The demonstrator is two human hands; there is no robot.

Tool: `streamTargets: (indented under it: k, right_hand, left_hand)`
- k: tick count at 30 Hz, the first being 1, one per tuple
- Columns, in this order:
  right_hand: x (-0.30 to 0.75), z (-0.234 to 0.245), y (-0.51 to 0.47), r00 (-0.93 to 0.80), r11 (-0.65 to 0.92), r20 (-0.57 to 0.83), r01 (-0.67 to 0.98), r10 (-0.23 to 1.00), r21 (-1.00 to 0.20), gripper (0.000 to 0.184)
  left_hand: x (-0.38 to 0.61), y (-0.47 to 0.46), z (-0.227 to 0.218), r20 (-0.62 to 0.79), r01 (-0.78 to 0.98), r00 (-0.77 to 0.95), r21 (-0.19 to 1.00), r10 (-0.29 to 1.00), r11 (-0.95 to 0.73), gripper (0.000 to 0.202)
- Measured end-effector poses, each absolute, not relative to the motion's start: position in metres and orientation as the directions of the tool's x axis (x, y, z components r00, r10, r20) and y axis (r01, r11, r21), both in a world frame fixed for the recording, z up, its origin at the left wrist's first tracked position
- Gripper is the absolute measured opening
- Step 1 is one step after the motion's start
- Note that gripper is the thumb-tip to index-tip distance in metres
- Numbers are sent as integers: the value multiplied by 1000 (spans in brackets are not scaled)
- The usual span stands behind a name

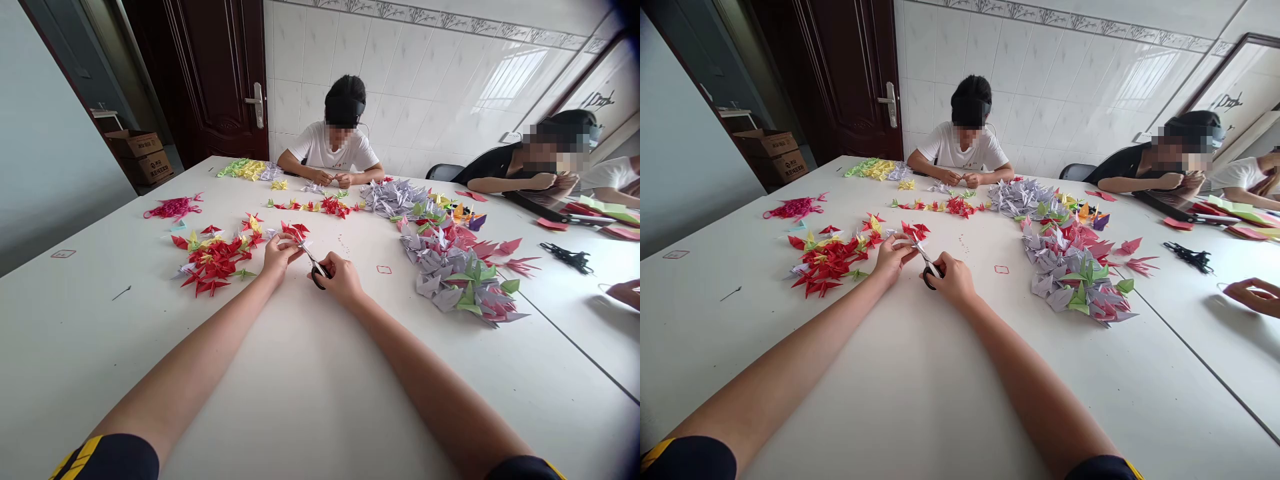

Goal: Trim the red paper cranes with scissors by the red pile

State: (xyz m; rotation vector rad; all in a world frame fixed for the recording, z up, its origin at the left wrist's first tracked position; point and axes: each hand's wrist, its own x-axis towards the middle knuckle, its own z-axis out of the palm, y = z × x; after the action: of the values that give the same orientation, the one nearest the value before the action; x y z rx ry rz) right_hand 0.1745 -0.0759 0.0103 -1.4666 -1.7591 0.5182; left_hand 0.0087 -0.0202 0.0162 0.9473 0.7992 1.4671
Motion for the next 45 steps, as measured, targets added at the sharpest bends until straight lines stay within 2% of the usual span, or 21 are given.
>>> streamTargets:
  k: [9,21,37,45]
  right_hand:
    - [175,9,-75,-22,237,276,578,961,-781,37]
    - [175,8,-74,-24,244,283,581,959,-777,34]
    - [179,6,-71,-36,262,297,581,954,-771,27]
    - [177,8,-75,-35,264,297,564,954,-782,33]
  left_hand:
    - [8,-17,13,103,-431,-21,897,994,-102,39]
    - [9,-19,15,100,-430,-66,895,993,-119,37]
    - [7,-15,13,85,-473,-26,877,996,-88,35]
    - [8,-18,15,94,-465,-29,880,995,-96,37]
